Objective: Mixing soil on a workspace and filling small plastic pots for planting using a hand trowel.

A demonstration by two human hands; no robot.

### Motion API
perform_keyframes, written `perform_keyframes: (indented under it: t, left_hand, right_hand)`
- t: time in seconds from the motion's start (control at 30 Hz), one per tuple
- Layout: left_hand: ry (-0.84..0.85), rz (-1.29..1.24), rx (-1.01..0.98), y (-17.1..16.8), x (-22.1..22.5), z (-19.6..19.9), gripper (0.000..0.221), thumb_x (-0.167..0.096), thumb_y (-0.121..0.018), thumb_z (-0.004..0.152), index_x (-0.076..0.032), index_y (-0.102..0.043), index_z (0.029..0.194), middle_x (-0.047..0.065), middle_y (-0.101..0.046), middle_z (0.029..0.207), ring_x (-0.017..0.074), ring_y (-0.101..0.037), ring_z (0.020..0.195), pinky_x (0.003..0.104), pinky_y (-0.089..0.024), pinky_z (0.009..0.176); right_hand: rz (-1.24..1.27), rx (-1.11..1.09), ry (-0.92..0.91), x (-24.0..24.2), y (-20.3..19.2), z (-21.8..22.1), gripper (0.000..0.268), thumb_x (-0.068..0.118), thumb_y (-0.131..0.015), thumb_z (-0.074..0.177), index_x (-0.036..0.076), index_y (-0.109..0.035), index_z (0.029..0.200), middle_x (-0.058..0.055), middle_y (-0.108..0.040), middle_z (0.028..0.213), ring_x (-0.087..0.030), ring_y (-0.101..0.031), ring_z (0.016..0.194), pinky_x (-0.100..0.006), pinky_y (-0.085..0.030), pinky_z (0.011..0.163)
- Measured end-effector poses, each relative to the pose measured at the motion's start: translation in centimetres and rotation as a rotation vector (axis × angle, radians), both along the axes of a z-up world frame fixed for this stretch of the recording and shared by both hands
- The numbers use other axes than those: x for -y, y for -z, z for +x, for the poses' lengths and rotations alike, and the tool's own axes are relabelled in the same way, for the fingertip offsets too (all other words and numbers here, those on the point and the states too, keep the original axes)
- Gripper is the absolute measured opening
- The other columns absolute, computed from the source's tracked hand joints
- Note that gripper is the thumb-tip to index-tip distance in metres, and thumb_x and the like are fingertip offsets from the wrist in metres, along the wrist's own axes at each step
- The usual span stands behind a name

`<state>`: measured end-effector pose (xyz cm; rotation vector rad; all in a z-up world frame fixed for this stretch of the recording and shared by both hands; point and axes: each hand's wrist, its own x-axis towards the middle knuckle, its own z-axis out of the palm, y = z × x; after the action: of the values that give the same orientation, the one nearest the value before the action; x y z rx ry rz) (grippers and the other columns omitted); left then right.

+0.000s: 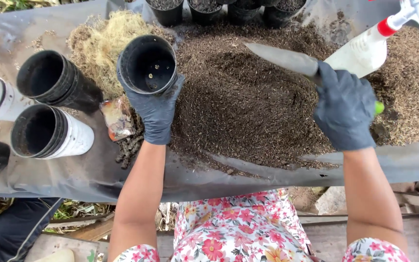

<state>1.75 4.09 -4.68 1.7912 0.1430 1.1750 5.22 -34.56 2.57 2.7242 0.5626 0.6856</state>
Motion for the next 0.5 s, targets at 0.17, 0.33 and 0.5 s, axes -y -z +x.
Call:
perform_keyframes:
  t: [0.17, 0.33, 0.5]
  left_hand:
    - [0.015, -0.052, 0.027, -0.2, -0.2, 0.1, 0.105, -0.014, -0.104, 0.077, -0.011, -0.033, 0.155, 0.017, -0.046, 0.157, 0.0321, -0.047, 0.149, 0.044, -0.030, 0.134]
    - [0.091, -0.142, 0.089, 0.2, -0.6, 0.4, 0.107, 0.000, -0.101, 0.075, -0.014, -0.033, 0.156, 0.015, -0.045, 0.157, 0.0293, -0.047, 0.147, 0.044, -0.036, 0.131]
    - [0.048, -0.219, 0.100, 0.0, -0.6, 0.3, 0.100, 0.001, -0.099, 0.072, -0.012, -0.039, 0.151, 0.016, -0.052, 0.150, 0.0261, -0.054, 0.137, 0.045, -0.049, 0.119]
  right_hand:
    - [0.042, 0.217, -0.233, -3.1, 3.6, 8.5, 0.031, 0.013, -0.047, 0.115, 0.022, -0.063, 0.140, 0.008, -0.049, 0.075, -0.006, -0.038, 0.055, -0.021, -0.028, 0.046]
    - [0.096, -0.102, -0.322, -7.0, 4.2, 14.5, 0.046, 0.008, -0.040, 0.106, 0.021, -0.061, 0.145, 0.002, -0.047, 0.074, -0.015, -0.046, 0.058, -0.027, -0.039, 0.049]
    - [0.158, -0.206, -0.421, -8.8, 9.6, 20.8, 0.077, 0.021, -0.057, 0.076, 0.031, -0.060, 0.153, -0.001, -0.070, 0.103, -0.034, -0.070, 0.080, -0.046, -0.053, 0.056]
